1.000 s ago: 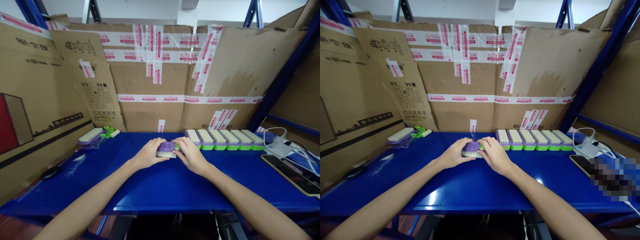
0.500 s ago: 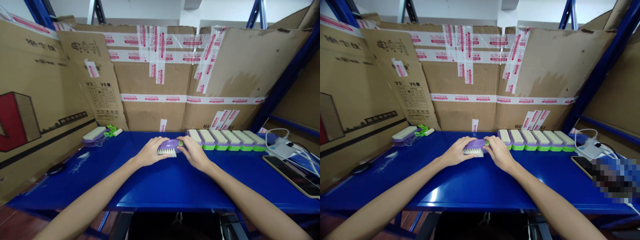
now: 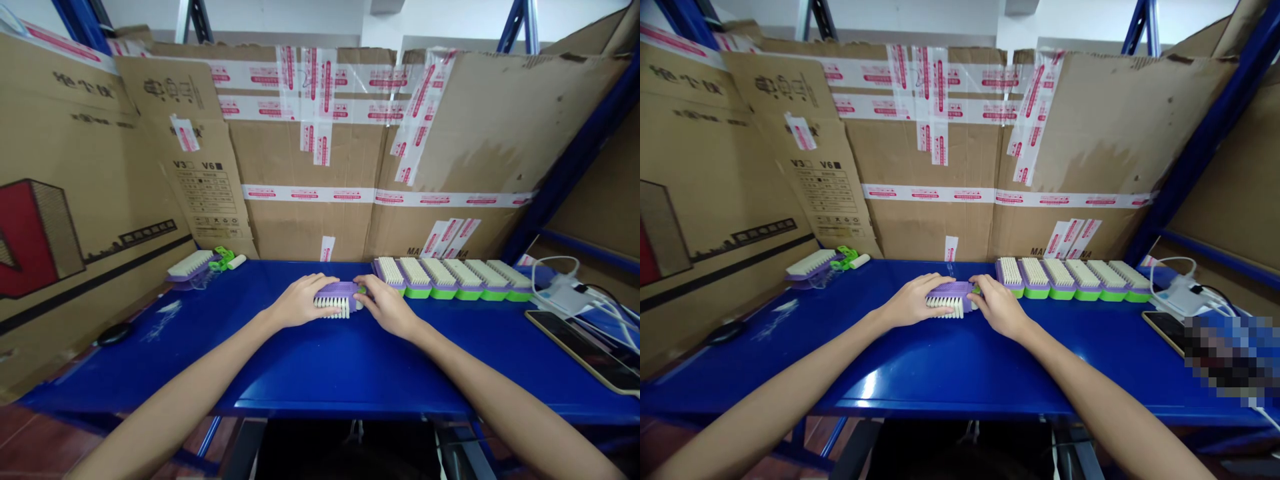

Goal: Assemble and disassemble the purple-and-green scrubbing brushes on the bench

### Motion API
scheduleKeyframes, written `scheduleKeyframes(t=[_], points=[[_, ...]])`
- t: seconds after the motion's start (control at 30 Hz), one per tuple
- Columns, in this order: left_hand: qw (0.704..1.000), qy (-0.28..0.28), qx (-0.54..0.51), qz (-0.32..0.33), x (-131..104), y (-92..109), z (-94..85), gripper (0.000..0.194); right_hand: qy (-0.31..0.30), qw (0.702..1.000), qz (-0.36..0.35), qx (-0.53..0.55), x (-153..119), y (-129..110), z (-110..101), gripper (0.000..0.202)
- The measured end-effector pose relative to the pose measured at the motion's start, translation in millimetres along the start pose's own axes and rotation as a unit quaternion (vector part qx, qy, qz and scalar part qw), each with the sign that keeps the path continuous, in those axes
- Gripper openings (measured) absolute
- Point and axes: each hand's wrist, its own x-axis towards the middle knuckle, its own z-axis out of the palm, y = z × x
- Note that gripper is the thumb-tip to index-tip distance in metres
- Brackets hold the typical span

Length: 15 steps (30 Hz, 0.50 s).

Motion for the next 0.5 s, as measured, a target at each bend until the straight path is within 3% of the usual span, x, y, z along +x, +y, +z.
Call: scheduleKeyframes(t=[0.5], points=[[0.998, -0.002, -0.046, -0.030, 1.2, 0.7, -1.5, 0.073, -0.023, 0.998, 0.033, -0.045, 0.7, -2.2, -2.3, 0.022]])
